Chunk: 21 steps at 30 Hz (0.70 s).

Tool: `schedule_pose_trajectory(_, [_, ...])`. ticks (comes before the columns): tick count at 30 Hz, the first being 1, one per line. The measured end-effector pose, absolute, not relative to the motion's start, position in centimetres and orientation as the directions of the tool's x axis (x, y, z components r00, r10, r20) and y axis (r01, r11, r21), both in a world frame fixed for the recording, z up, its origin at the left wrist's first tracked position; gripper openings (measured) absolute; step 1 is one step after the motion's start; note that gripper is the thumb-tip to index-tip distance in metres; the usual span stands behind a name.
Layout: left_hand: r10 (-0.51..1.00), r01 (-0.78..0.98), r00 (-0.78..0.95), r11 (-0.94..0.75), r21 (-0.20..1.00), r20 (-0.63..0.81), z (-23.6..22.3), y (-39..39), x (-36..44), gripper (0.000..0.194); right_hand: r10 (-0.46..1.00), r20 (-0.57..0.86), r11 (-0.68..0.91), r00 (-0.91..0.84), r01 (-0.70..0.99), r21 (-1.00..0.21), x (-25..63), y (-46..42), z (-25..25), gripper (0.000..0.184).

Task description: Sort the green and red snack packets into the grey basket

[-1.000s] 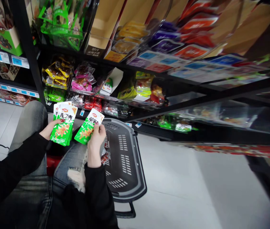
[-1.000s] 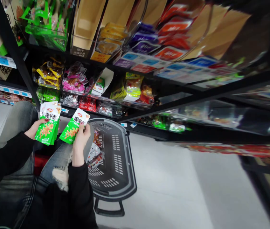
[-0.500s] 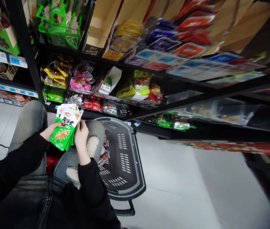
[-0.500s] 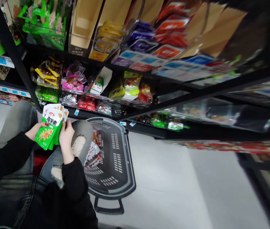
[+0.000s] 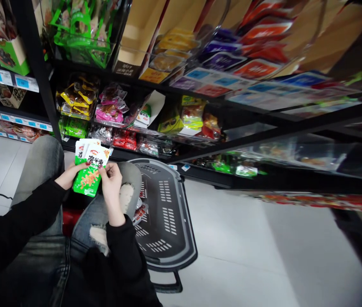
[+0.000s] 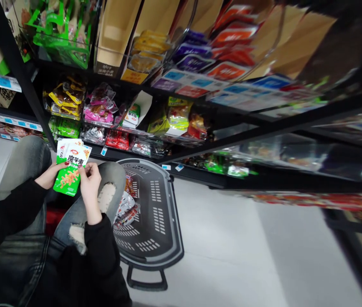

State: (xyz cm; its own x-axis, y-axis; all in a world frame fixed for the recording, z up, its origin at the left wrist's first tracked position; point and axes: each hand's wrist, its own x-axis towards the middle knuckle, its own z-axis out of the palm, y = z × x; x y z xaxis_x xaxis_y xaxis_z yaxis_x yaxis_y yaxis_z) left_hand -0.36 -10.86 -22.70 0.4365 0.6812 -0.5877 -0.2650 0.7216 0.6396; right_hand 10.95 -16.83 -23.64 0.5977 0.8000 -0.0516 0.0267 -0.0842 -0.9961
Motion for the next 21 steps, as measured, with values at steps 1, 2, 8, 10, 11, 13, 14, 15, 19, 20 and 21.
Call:
schedule_pose_trajectory(1, [0.691, -0.279, 0.434, 0.713, 0.643, -0.578, -22.7, -10.8, -0.4, 0.027, 0.79, -0.053, -0.078, 0.611, 0.015, -0.997, 11.3, -16.9, -23.7, 0.019])
schedule_pose_trajectory(2, [0.698, -0.29, 0.431, 0.708, 0.644, -0.572, -22.8, -10.8, -0.4, 0.029, 0.774, -0.054, -0.071, 0.63, 0.002, -0.997, 11.6, -17.0, -23.9, 0.019])
schedule_pose_trajectory(8, [0.7, -0.286, 0.424, 0.706, 0.648, -0.575, -23.0, -10.7, -0.5, 0.03, 0.726, -0.161, -0.029, 0.669, -0.203, -0.979, 13.0, -17.3, -24.7, 0.018])
schedule_pose_trajectory(10, [0.692, -0.291, 0.428, 0.715, 0.636, -0.582, -23.0, -10.6, -0.5, 0.027, 0.767, -0.256, -0.005, 0.588, -0.394, -0.919, 13.3, -17.4, -24.7, 0.018])
schedule_pose_trajectory(11, [0.686, -0.294, 0.427, 0.721, 0.627, -0.589, -22.9, -10.6, -0.5, 0.026, 0.81, -0.302, 0.0, 0.503, -0.515, -0.857, 13.4, -17.5, -24.7, 0.017])
schedule_pose_trajectory(13, [0.676, -0.302, 0.419, 0.733, 0.609, -0.606, -22.6, -10.5, -0.5, 0.024, 0.895, -0.338, -0.008, 0.292, -0.746, -0.666, 13.9, -17.9, -24.5, 0.012])
schedule_pose_trajectory(14, [0.669, -0.306, 0.418, 0.741, 0.598, -0.615, -22.5, -10.4, -0.5, 0.024, 0.924, -0.326, -0.016, 0.198, -0.833, -0.552, 14.1, -18.1, -24.4, 0.009])
schedule_pose_trajectory(15, [0.662, -0.307, 0.417, 0.748, 0.589, -0.623, -22.3, -10.4, -0.5, 0.023, 0.943, -0.304, -0.013, 0.136, -0.897, -0.443, 14.4, -18.3, -24.3, 0.007])
schedule_pose_trajectory(19, [0.616, -0.291, 0.435, 0.786, 0.545, -0.656, -21.8, -10.3, -0.5, 0.023, 0.958, -0.259, 0.083, 0.127, -0.982, -0.172, 15.2, -18.7, -24.4, 0.019])
schedule_pose_trajectory(20, [0.602, -0.287, 0.445, 0.797, 0.531, -0.663, -21.8, -10.3, -0.6, 0.023, 0.954, -0.259, 0.113, 0.15, -0.981, -0.155, 15.3, -18.7, -24.5, 0.021])
schedule_pose_trajectory(21, [0.588, -0.286, 0.453, 0.808, 0.516, -0.67, -21.7, -10.3, -0.6, 0.022, 0.949, -0.261, 0.14, 0.179, -0.977, -0.163, 15.4, -18.7, -24.6, 0.021])
